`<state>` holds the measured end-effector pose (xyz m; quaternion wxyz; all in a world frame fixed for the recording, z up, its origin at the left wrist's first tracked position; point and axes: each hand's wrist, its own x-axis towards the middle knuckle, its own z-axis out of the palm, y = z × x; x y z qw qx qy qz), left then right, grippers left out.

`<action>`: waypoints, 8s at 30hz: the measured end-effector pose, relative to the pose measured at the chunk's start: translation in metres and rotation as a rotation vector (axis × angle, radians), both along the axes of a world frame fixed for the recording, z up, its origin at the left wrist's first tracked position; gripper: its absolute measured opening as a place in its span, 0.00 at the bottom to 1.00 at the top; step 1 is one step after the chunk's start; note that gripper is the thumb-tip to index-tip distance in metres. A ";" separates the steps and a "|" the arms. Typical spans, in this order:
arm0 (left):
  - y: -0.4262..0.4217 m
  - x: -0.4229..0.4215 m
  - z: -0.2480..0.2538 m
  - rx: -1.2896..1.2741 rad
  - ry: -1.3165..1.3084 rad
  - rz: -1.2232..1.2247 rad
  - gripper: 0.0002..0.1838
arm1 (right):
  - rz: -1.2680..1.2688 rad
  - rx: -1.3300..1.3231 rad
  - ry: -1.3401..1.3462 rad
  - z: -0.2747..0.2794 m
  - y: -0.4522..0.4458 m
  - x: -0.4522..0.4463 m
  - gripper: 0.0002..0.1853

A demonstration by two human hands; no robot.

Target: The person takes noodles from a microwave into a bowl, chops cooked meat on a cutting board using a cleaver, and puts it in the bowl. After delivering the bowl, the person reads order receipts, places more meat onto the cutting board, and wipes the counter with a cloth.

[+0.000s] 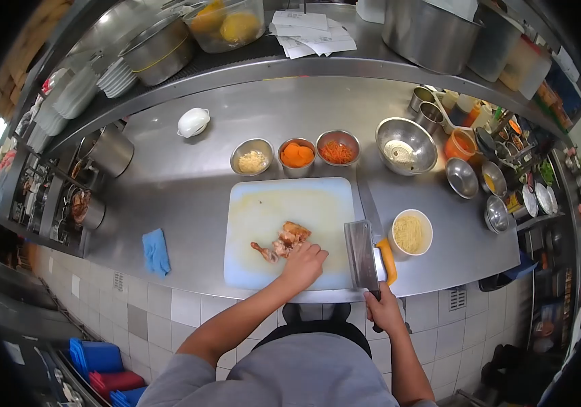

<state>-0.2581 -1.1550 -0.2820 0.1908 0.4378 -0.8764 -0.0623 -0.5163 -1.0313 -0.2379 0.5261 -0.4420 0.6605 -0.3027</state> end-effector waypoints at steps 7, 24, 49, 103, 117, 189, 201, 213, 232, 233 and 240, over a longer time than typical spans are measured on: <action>-0.032 0.081 0.055 0.113 0.209 -0.009 0.16 | 0.095 -0.007 0.052 0.006 -0.015 -0.013 0.12; -0.036 0.152 0.049 0.181 -0.083 -0.108 0.55 | 0.027 0.118 -0.403 -0.031 0.021 0.034 0.08; -0.067 0.135 -0.018 0.000 -0.134 -0.434 0.48 | -0.334 0.015 -0.501 -0.088 0.052 0.166 0.10; -0.093 -0.302 0.018 0.091 0.074 -0.524 0.40 | -0.561 0.155 -0.593 0.028 0.132 -0.102 0.09; -0.119 -0.239 0.050 0.279 -0.016 -0.652 0.11 | -0.569 0.119 -0.613 0.012 0.150 -0.142 0.08; -0.073 -0.123 0.123 0.227 0.806 0.009 0.21 | 0.382 -0.260 -0.024 -0.017 -0.043 -0.031 0.25; -0.069 -0.041 0.114 0.202 0.846 0.069 0.15 | 0.375 -0.534 0.327 -0.079 -0.136 0.113 0.28; -0.099 -0.027 0.084 0.345 0.872 0.002 0.15 | -0.440 -0.483 0.104 -0.052 -0.095 -0.022 0.14; -0.054 -0.192 0.006 0.734 0.683 -0.411 0.17 | -1.086 -0.127 -0.080 -0.093 0.031 -0.179 0.09; -0.046 -0.206 0.007 0.733 0.646 -0.413 0.17 | -1.127 -0.152 -0.098 -0.089 0.060 -0.184 0.09; 0.033 -0.317 -0.008 0.790 0.511 -0.615 0.15 | -1.512 -0.191 -0.030 -0.063 0.289 -0.215 0.08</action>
